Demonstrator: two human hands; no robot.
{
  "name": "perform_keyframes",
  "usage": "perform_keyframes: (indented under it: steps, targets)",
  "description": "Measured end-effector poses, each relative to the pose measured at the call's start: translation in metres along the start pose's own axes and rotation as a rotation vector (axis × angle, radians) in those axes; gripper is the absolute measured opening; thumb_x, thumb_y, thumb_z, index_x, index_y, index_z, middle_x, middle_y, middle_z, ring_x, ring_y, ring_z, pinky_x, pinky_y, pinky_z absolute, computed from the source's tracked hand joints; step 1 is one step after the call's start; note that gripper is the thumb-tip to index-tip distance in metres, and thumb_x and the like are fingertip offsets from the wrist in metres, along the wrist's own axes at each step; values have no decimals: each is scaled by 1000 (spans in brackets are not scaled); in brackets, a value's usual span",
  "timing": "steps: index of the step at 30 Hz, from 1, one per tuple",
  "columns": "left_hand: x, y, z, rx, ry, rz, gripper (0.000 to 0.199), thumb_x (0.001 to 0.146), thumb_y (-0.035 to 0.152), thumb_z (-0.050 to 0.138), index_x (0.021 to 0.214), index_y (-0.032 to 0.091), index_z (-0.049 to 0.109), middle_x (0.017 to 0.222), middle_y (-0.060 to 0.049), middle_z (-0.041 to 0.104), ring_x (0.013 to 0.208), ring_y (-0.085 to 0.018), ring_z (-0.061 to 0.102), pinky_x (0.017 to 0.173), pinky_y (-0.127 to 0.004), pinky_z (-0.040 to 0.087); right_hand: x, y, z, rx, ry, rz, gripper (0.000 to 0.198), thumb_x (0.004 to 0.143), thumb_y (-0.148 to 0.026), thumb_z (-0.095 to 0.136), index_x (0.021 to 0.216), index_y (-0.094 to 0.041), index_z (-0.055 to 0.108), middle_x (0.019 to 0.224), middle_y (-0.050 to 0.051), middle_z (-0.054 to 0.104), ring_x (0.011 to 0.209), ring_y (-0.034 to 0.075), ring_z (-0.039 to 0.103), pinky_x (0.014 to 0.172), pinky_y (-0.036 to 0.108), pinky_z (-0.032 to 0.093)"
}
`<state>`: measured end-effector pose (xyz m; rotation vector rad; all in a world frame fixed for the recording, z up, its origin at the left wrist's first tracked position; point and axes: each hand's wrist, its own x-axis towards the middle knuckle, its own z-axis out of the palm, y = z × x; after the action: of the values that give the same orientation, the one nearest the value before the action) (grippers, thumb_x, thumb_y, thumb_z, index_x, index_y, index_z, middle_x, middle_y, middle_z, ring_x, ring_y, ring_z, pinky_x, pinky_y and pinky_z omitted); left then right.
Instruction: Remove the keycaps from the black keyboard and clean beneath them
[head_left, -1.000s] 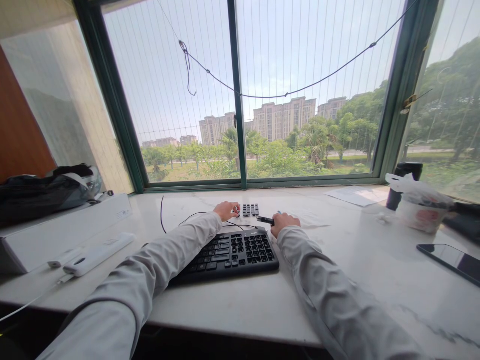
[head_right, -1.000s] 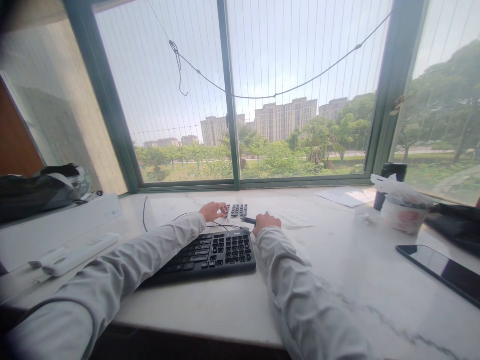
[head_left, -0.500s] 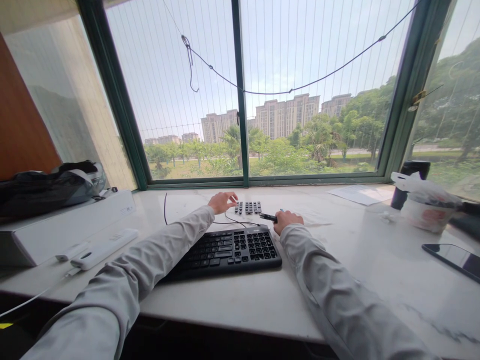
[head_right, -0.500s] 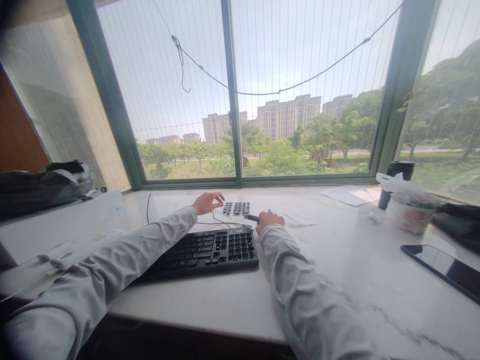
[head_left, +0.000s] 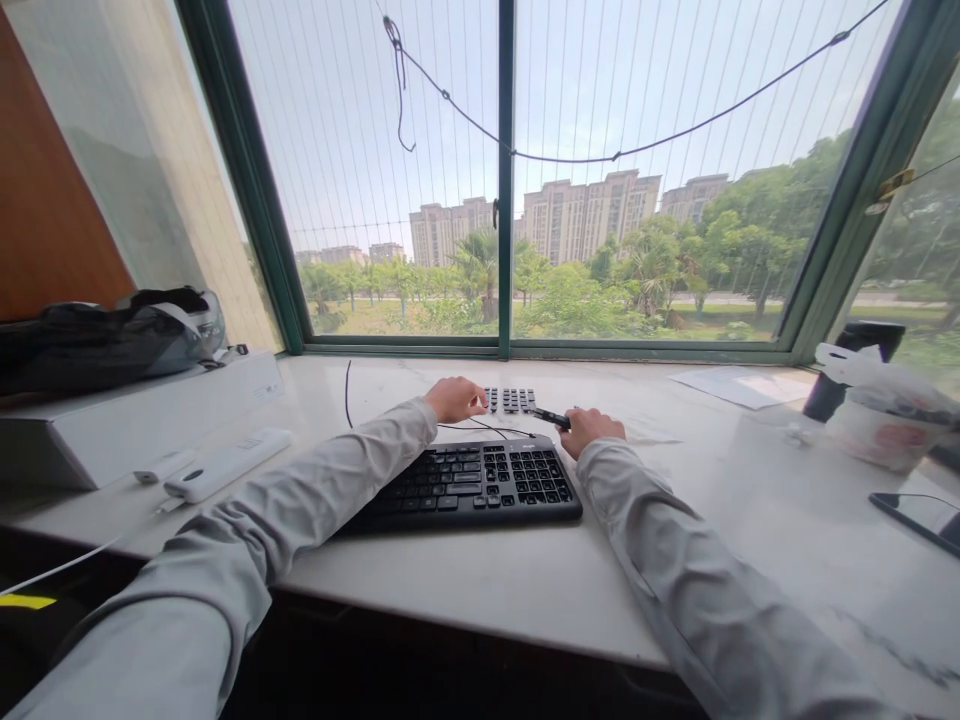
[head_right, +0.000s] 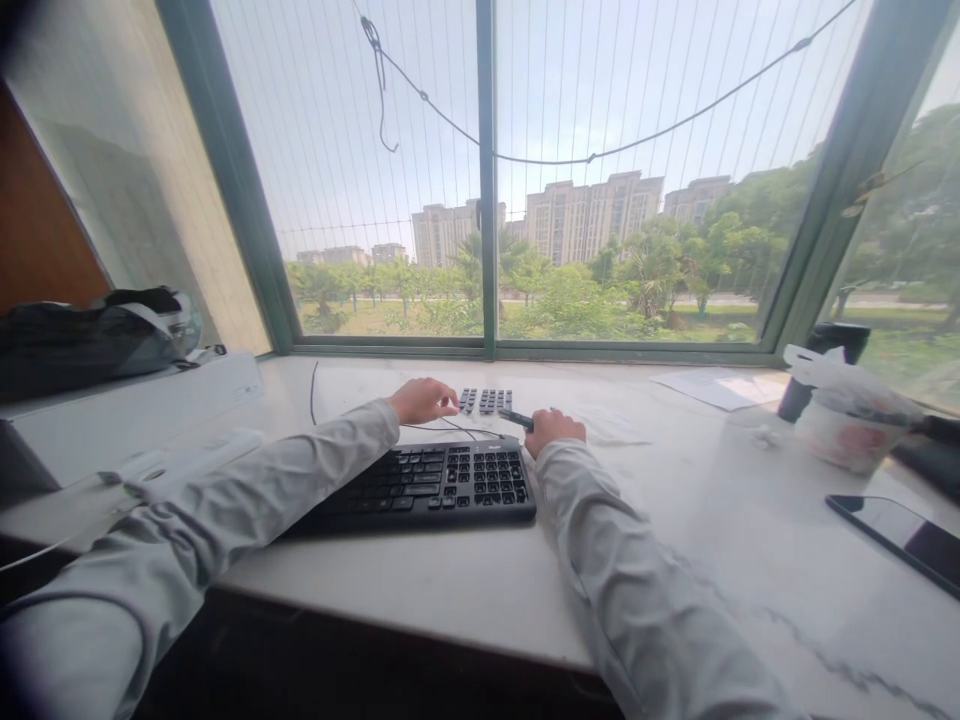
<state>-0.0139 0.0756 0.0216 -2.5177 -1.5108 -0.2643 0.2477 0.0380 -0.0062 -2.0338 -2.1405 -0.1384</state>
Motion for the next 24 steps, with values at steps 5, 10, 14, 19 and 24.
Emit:
perform_keyframes:
  steps: [5,10,14,19,24]
  targets:
    - [41,-8,20,29,-56,-9,29,75,47,62,97,30,69,88,0,69,80,-17,60,71,-26,41,3,3,3,-22,-13,21,37,83,-44,46,108,-24,65,107,12,64,97,28,61,77,38,45]
    - [58,-8,35,50,-70,-1,29,73,47,63,95,29,70,87,-1,69,80,-19,60,71,-27,41,5,3,6,-27,-1,7,35,81,-42,47,106,-24,66,104,12,65,94,28,62,76,39,45]
    - [62,-8,39,69,-72,1,26,73,46,63,90,28,71,89,-2,68,80,-19,60,73,-27,41,5,3,6,-29,8,-1,35,81,-42,47,104,-23,66,103,12,65,94,28,62,75,38,46]
    - [65,-8,40,91,-80,-14,25,72,45,64,87,28,72,90,-3,68,83,-18,59,75,-26,41,5,3,6,-29,10,-3,35,81,-41,46,104,-23,66,103,12,65,93,29,62,74,39,46]
    - [65,-8,42,103,-79,-14,24,72,45,62,85,27,73,91,-4,68,81,-19,60,74,-28,41,5,3,5,-27,11,-4,35,81,-41,46,104,-23,66,103,12,65,94,29,62,74,40,46]
